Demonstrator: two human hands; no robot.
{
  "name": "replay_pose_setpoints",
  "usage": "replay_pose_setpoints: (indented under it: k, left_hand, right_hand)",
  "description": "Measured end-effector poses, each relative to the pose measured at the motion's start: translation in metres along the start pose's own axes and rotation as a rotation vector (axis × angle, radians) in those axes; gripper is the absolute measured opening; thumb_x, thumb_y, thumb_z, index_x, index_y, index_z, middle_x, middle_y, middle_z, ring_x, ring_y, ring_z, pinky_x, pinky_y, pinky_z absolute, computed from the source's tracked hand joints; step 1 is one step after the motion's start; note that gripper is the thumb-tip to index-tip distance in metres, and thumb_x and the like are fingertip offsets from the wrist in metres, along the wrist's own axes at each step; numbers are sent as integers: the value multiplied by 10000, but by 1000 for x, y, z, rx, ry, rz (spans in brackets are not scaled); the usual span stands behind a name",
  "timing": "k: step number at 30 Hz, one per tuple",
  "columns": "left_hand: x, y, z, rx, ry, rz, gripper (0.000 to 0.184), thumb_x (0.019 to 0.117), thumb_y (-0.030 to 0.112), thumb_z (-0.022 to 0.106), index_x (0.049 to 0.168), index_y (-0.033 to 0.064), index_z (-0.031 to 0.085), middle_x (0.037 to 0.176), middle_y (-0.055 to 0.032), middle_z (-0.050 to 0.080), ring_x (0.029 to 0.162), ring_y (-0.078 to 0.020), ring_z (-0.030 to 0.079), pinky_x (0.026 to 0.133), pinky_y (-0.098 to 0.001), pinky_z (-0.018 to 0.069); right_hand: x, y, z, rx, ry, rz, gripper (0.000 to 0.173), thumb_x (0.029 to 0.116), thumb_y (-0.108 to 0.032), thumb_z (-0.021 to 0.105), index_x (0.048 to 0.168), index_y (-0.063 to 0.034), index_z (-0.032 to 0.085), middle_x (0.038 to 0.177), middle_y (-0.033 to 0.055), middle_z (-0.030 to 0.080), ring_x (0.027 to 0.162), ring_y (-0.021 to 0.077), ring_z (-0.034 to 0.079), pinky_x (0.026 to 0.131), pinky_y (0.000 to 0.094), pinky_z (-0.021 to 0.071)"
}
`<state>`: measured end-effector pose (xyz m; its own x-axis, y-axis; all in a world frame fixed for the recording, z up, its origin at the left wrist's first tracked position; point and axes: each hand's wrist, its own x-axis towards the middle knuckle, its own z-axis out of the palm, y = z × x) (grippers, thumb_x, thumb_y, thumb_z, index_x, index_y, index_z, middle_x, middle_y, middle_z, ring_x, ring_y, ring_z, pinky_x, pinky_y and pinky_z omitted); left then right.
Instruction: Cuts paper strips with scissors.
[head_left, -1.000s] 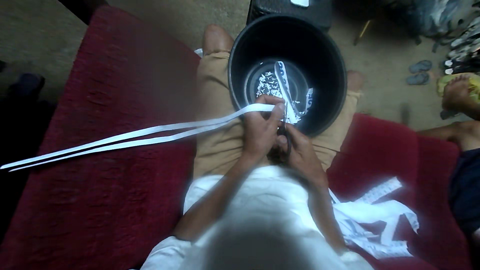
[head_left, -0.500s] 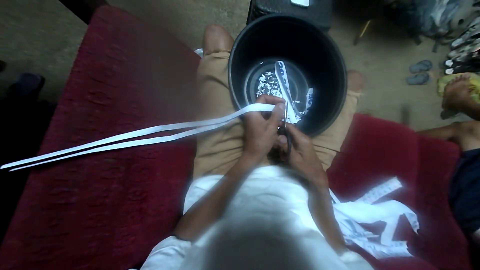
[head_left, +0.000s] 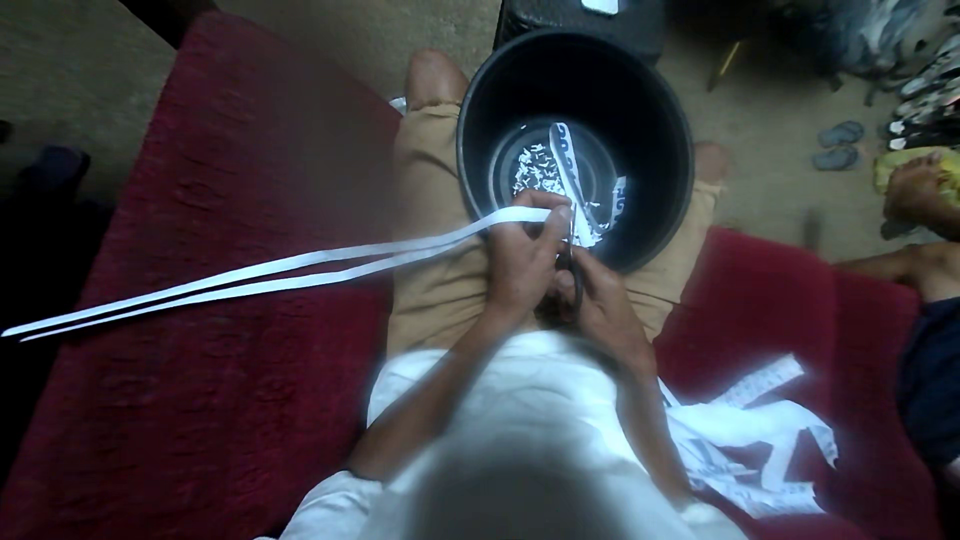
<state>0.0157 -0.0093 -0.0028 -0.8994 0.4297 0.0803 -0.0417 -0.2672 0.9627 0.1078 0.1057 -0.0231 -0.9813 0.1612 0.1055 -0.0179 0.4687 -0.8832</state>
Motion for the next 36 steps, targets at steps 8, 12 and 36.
replay_pose_setpoints:
  k: [8, 12, 36]
  left_hand:
    - [1, -1, 0, 16, 0, -4, 142, 1034, 111, 596, 1159, 57, 638, 793, -48, 621, 577, -100, 576, 516, -210, 516]
    - [0, 0, -1, 17, -7, -5, 145, 1040, 119, 588, 1161, 56, 638, 794, -53, 623, 567, -104, 574, 508, -215, 515]
    - [1, -2, 0, -1, -4, -3, 143, 1039, 107, 588, 1161, 45, 631, 811, -56, 625, 585, -105, 588, 526, -219, 534]
  right_hand:
    - [0, 0, 0, -18, 16, -7, 407, 1068, -380, 501, 1323, -74, 589, 756, 9, 602, 555, 85, 556, 485, 265, 507]
    - [0, 0, 0, -21, 15, -5, 419, 1070, -390, 495, 1325, -70, 586, 751, 10, 603, 538, 84, 549, 471, 259, 505]
    - [0, 1, -1, -8, 8, -21, 417, 1073, -377, 490, 1331, -62, 580, 766, 14, 606, 560, 84, 560, 490, 260, 514]
